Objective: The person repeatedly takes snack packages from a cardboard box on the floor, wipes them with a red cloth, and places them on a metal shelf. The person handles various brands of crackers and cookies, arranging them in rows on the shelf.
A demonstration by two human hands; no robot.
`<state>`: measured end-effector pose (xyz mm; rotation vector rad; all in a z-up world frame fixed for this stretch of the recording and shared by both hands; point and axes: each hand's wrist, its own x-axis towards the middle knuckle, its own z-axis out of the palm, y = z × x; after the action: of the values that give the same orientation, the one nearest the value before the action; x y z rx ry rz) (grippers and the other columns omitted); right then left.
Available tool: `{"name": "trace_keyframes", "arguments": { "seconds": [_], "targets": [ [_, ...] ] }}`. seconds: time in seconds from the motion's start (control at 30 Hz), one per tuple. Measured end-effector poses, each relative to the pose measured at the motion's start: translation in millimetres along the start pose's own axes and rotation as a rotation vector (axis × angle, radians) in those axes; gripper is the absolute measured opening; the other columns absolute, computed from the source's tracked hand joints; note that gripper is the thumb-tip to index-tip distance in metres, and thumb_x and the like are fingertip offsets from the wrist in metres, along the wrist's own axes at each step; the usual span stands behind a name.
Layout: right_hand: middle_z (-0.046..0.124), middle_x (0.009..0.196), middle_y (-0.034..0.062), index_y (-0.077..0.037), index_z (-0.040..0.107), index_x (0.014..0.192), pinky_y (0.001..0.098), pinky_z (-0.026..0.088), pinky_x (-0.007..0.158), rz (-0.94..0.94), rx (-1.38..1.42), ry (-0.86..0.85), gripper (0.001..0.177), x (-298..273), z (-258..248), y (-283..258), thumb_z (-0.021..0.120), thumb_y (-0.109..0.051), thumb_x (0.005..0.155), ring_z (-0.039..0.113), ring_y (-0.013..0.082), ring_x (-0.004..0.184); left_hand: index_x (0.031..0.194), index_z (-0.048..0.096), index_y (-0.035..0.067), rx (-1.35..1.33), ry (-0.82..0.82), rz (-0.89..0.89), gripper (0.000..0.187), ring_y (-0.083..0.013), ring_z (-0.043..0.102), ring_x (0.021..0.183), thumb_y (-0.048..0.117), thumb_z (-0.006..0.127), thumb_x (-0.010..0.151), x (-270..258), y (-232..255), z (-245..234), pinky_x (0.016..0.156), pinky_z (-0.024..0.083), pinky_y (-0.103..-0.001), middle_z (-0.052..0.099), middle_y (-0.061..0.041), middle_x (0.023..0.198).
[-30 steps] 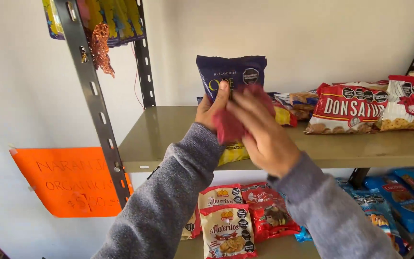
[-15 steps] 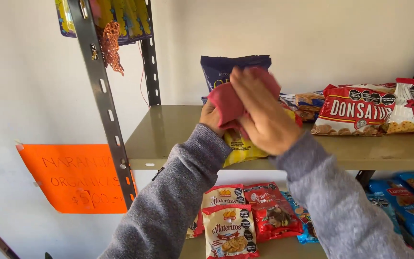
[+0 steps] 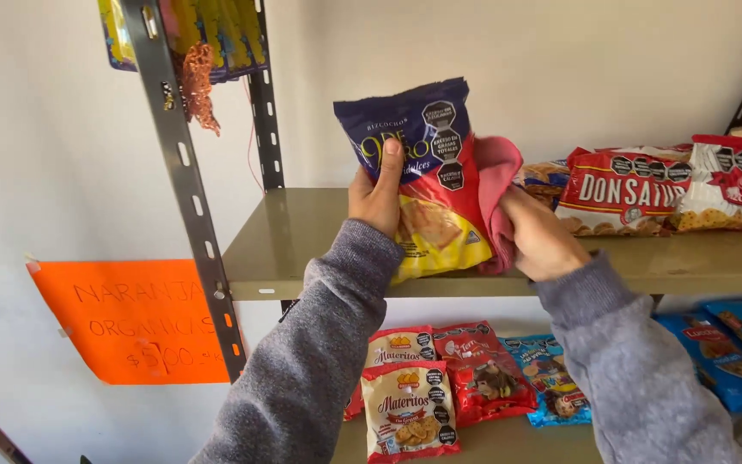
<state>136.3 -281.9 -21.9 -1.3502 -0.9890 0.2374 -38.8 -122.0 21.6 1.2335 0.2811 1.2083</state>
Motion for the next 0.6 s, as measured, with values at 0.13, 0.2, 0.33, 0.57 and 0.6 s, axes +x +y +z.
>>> {"name": "trace_keyframes", "arguments": {
  "seconds": [0.13, 0.2, 0.33, 0.57, 0.6],
  "targets": [
    [0.094, 0.108, 0.0175, -0.011, 0.087, 0.117, 0.0554, 0.078, 0.103, -0.231, 0.224, -0.232, 0.034, 7, 3, -6, 0.091, -0.044, 0.116, 0.095, 0.0330, 0.108, 0.156, 0.088, 0.011, 0.140, -0.095, 0.085, 0.096, -0.0405, 0.085, 0.150, 0.089, 0.079, 0.102, -12, 20, 13, 0.138, 0.064, -0.057, 0.094, -0.020, 0.146],
    [0.095, 0.117, 0.0153, -0.007, 0.089, 0.130, 0.0512, 0.077, 0.101, -0.341, 0.132, -0.176, 0.033, -19, 25, -41, 0.107, -0.018, 0.105, 0.093, 0.0270, 0.119, 0.155, 0.088, 0.011, 0.190, -0.124, 0.100, 0.097, -0.0411, 0.086, 0.149, 0.091, 0.079, 0.100, -7, 21, 11, 0.137, 0.064, -0.058, 0.094, -0.020, 0.144],
    [0.092, 0.137, 0.0197, -0.008, 0.083, 0.154, 0.0558, 0.069, 0.119, -0.396, -0.117, 0.021, 0.065, -20, 19, -33, 0.113, -0.019, 0.098, 0.088, 0.0306, 0.134, 0.178, 0.058, 0.019, 0.654, -0.096, 0.089, 0.123, -0.0423, 0.075, 0.161, 0.111, 0.054, 0.096, 9, 6, -2, 0.141, 0.058, -0.058, 0.083, -0.020, 0.161],
    [0.085, 0.134, 0.0335, -0.001, 0.072, 0.167, 0.0695, 0.071, 0.100, -0.801, -0.761, 0.181, 0.076, -47, 65, -24, 0.101, -0.008, 0.096, 0.084, 0.0600, 0.125, 0.204, 0.023, 0.013, 0.271, -0.191, 0.125, 0.149, -0.0583, 0.050, 0.181, 0.091, 0.081, 0.091, -58, 49, -2, 0.151, 0.041, -0.071, 0.045, -0.039, 0.196],
    [0.085, 0.134, 0.0335, -0.001, 0.072, 0.167, 0.0695, 0.071, 0.100, -0.801, -0.758, 0.177, 0.076, -53, 75, -22, 0.101, -0.008, 0.096, 0.084, 0.0600, 0.125, 0.204, 0.023, 0.013, 0.273, -0.186, 0.124, 0.149, -0.0583, 0.050, 0.181, 0.091, 0.081, 0.091, -59, 49, -4, 0.151, 0.041, -0.071, 0.045, -0.039, 0.196]
  ]
}}
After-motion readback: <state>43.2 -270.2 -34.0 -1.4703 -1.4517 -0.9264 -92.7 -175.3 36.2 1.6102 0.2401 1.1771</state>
